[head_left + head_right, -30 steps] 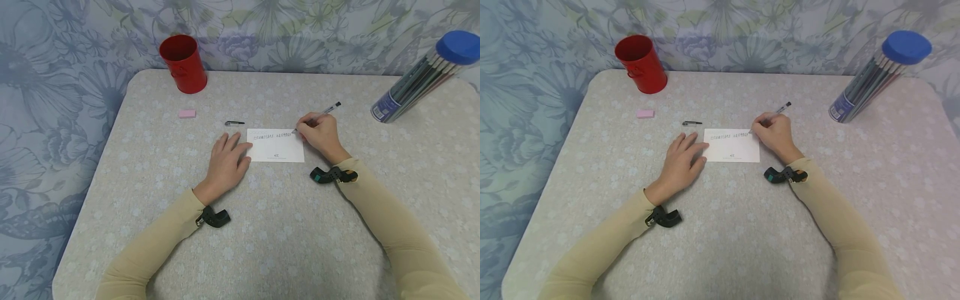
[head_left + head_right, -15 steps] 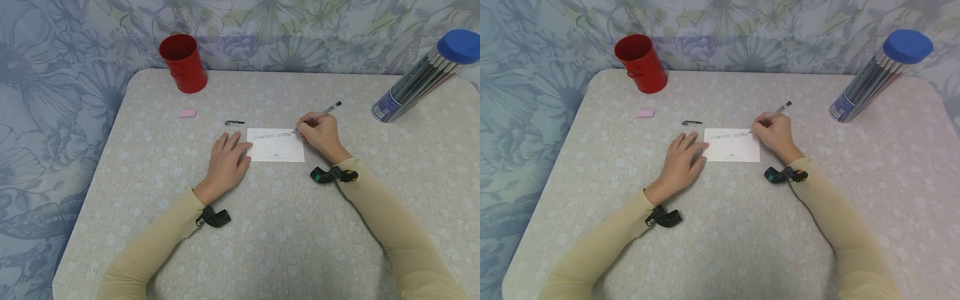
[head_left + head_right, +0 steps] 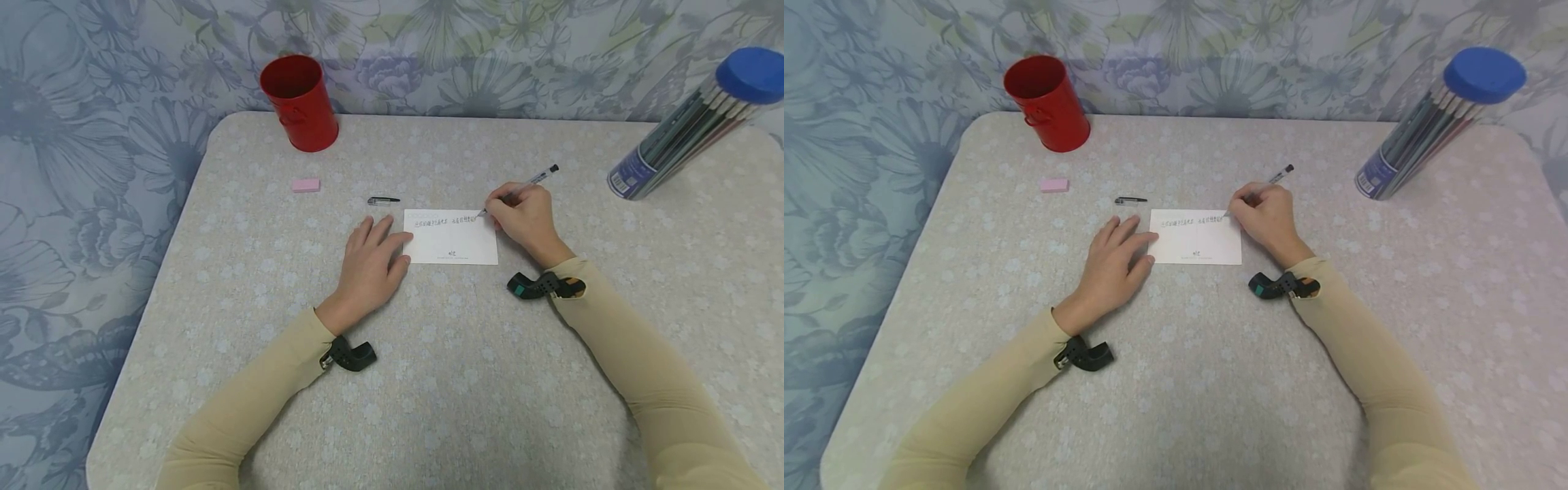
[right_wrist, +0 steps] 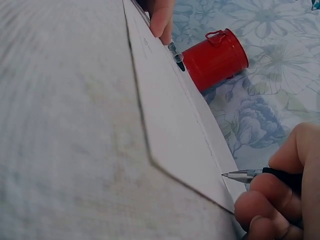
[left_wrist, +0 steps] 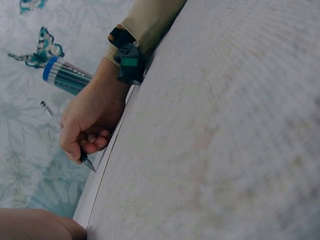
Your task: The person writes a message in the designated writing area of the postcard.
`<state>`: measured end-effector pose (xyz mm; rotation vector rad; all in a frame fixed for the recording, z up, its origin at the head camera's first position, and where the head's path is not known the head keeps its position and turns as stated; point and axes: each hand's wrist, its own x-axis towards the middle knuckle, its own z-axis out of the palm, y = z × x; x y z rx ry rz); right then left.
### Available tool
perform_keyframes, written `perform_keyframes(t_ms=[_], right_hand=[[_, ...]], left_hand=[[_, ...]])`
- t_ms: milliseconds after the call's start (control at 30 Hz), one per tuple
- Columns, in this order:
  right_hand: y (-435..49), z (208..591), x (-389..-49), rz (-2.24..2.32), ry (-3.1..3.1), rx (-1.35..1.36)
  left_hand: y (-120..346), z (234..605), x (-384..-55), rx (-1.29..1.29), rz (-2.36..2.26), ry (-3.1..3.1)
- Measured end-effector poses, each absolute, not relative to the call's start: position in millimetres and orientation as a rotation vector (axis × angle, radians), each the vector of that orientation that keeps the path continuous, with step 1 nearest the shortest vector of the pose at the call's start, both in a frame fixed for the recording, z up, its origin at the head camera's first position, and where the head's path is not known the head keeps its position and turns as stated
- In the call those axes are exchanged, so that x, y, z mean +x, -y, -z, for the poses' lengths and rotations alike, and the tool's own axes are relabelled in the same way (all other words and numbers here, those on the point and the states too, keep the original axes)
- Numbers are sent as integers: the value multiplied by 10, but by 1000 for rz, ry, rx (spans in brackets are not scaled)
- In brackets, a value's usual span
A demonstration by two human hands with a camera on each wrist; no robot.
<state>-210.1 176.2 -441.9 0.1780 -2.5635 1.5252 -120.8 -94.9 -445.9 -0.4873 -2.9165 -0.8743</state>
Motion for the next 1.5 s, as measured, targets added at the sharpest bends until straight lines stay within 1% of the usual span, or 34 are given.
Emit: perform_keyframes(t_ms=[800, 1133, 1500], right_hand=[[-1764, 4421, -2102, -1551, 2559, 225], [-1759, 4413, -2101, -1477, 2598, 234], [-1743, 4413, -2119, -1524, 2571, 194]], left_hand=[[945, 4449, -1209, -486, 878, 2917], [948, 4434, -1212, -478, 863, 2931], [951, 4427, -1220, -477, 865, 2934]])
